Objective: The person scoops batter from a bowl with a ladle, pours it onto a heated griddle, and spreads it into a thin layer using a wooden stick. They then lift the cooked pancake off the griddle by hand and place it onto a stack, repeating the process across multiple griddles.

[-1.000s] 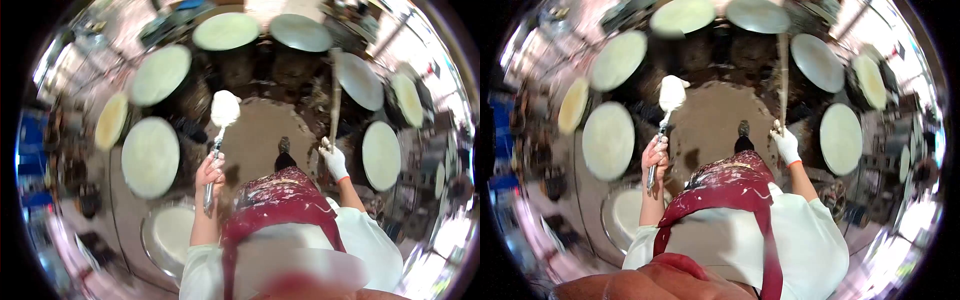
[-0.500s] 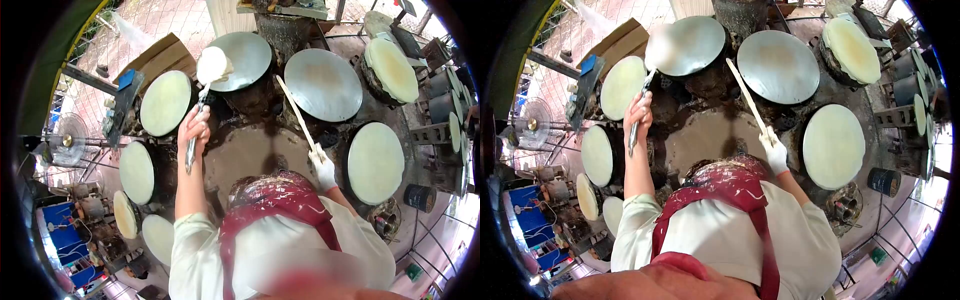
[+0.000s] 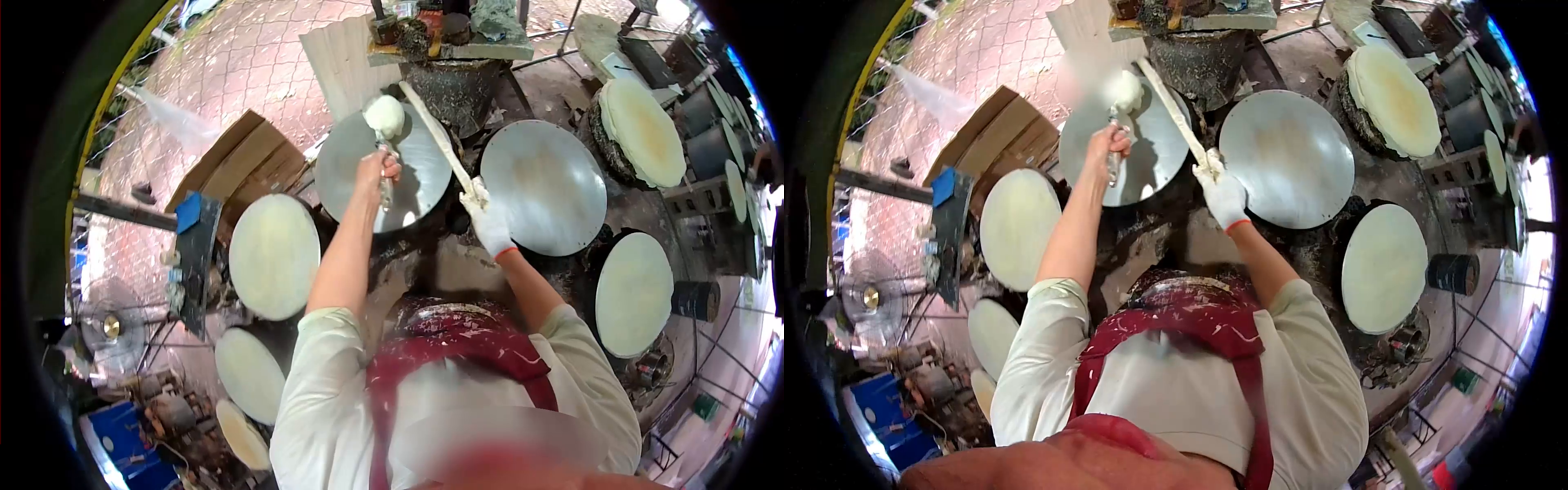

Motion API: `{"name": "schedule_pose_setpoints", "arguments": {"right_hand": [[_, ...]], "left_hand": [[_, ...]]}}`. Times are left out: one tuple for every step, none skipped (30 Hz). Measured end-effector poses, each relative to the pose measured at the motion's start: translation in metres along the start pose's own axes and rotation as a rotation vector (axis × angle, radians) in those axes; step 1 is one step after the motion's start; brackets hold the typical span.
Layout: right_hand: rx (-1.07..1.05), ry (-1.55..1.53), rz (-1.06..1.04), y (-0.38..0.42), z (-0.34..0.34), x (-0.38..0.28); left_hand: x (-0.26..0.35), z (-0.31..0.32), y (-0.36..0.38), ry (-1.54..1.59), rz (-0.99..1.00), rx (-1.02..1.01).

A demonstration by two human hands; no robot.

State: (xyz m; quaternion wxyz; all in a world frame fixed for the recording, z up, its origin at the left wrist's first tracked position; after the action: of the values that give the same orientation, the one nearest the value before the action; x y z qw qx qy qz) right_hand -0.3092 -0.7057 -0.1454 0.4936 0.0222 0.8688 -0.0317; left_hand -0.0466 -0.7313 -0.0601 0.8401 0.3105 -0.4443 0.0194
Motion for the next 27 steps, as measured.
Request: {"name": "schedule_pose_setpoints", "arguments": {"right_hand": [[-0.108,0.254,0.104,0.001,-0.007,-0.052],[-0.013,0.371,-0.082,-0.003,0.024,-0.030],[0.046,0.519,-0.123,0.001,0.040,-0.027],[0.107,0.670,-0.170,0.000,0.054,-0.029],[0.047,0.724,-0.103,0.002,0.066,-0.016],[0.078,0.704,-0.080,0.007,0.067,-0.020],[0.012,0.741,-0.039,0.009,0.069,-0.022],[-0.056,0.777,0.003,0.010,0.074,-0.022],[-0.042,0.619,0.032,0.011,0.082,-0.024],[-0.028,0.463,0.060,0.012,0.090,-0.021],[-0.010,0.313,0.077,0.004,0.100,-0.020],[0.032,-0.094,0.093,0.005,0.126,0.000],[-0.099,-0.144,0.387,0.010,0.124,-0.036],[-0.134,-0.131,0.423,0.006,0.120,-0.057],[-0.170,-0.117,0.459,0.003,0.115,-0.078],[-0.115,-0.042,0.247,-0.003,0.111,-0.073],[-0.061,0.028,0.038,-0.004,0.107,-0.069],[-0.146,0.274,0.103,-0.011,0.077,-0.119],[-0.058,0.196,0.124,-0.017,0.073,-0.093],[0.024,0.122,0.144,-0.022,0.073,-0.053],[-0.044,-0.030,0.151,-0.027,0.089,-0.012],[-0.111,-0.134,0.249,-0.023,0.099,-0.021],[-0.175,-0.240,0.342,-0.021,0.115,-0.032],[-0.242,-0.345,0.437,-0.018,0.126,-0.056],[-0.292,-0.256,0.453,-0.020,0.121,-0.074],[-0.346,-0.166,0.465,-0.022,0.116,-0.093],[-0.317,-0.074,0.257,-0.031,0.114,-0.083]], "left_hand": [[-0.010,-0.006,-0.019,-0.031,0.025,0.006],[-0.018,-0.016,-0.036,-0.061,0.047,0.015],[-0.026,-0.026,-0.052,-0.121,0.044,0.030],[-0.020,-0.031,-0.061,-0.302,0.111,0.065],[-0.019,-0.041,-0.060,-0.493,0.183,0.102],[-0.015,-0.051,-0.060,-0.685,0.260,0.138],[-0.008,-0.063,-0.063,-0.772,0.339,0.153],[-0.001,-0.079,-0.066,-0.860,0.502,0.195],[0.003,-0.098,-0.068,-0.943,0.662,0.239],[0.014,-0.107,-0.059,-1.022,0.822,0.284],[0.029,-0.115,-0.055,-0.931,0.875,0.313],[0.053,-0.116,-0.034,-0.851,0.920,0.345],[0.072,-0.120,-0.021,-0.849,1.138,0.431],[0.088,-0.126,-0.010,-0.838,1.362,0.520],[0.095,-0.138,-0.012,-0.712,1.104,0.466],[0.097,-0.155,-0.008,-0.588,0.848,0.408],[0.093,-0.172,-0.001,-0.466,0.592,0.348],[0.097,-0.185,0.005,-0.469,0.595,0.351],[0.098,-0.194,0.012,-0.468,0.599,0.358],[0.095,-0.202,0.021,-0.464,0.599,0.371],[0.088,-0.211,0.035,-0.472,0.502,0.393],[0.086,-0.216,0.048,-0.481,0.407,0.408],[0.083,-0.219,0.058,-0.487,0.320,0.419],[0.080,-0.223,0.070,-0.464,0.295,0.433],[0.075,-0.226,0.083,-0.440,0.269,0.448],[0.071,-0.229,0.094,-0.416,0.245,0.462],[0.072,-0.231,0.105,-0.407,0.250,0.495]]}}
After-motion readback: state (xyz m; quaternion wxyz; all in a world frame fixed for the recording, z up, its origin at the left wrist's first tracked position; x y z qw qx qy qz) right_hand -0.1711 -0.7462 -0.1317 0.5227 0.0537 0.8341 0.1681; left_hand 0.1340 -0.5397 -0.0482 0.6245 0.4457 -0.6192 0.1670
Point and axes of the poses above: each hand's wrist, its own y-axis away from the middle knuckle, its own z-axis out of the palm, x = y × z, the point moved 4 cm from there along -y, towards the middle knuckle, and after that the axes turned 12 degrees about x, right-handed, at the moved point
